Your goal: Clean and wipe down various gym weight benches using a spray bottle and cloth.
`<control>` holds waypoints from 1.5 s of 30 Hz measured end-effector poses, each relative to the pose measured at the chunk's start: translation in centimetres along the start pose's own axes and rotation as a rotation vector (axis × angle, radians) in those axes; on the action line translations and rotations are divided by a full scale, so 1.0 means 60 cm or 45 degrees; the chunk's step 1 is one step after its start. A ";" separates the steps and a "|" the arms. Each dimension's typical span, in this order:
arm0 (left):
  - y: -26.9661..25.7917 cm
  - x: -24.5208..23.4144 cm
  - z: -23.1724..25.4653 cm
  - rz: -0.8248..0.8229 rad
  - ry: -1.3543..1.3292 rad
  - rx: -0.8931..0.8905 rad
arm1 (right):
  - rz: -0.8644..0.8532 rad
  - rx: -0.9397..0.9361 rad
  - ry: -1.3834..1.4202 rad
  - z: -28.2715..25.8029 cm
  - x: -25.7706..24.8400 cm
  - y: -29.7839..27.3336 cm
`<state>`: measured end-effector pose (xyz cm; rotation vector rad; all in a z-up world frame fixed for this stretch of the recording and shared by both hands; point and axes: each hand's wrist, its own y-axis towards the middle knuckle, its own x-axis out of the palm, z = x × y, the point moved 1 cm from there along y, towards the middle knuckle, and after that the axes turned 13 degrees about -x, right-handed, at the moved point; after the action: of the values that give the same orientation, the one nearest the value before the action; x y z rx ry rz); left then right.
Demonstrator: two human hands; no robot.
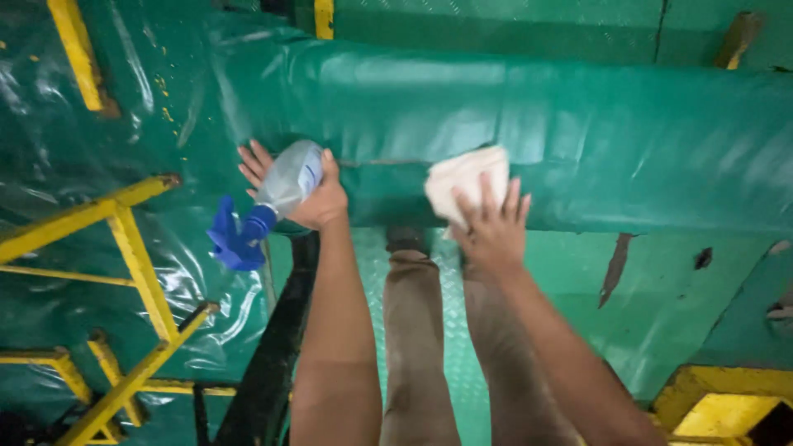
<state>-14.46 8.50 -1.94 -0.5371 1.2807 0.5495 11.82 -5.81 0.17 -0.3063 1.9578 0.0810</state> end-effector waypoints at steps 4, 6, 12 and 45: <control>-0.002 0.001 0.001 -0.008 0.026 0.006 | 0.254 0.059 -0.082 0.049 -0.030 0.172; -0.005 -0.005 0.001 -0.004 0.063 -0.002 | 0.165 0.144 -0.032 0.065 -0.047 0.285; -0.001 -0.002 0.004 0.009 0.037 0.027 | 0.160 0.122 -0.030 -0.008 -0.026 0.301; -0.192 0.034 0.183 -0.166 0.144 0.600 | 0.196 0.315 -0.147 0.139 -0.081 0.031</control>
<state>1.48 7.10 -0.96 -0.2556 1.4149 0.0989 20.60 -1.51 1.12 0.0117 1.8502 -0.0435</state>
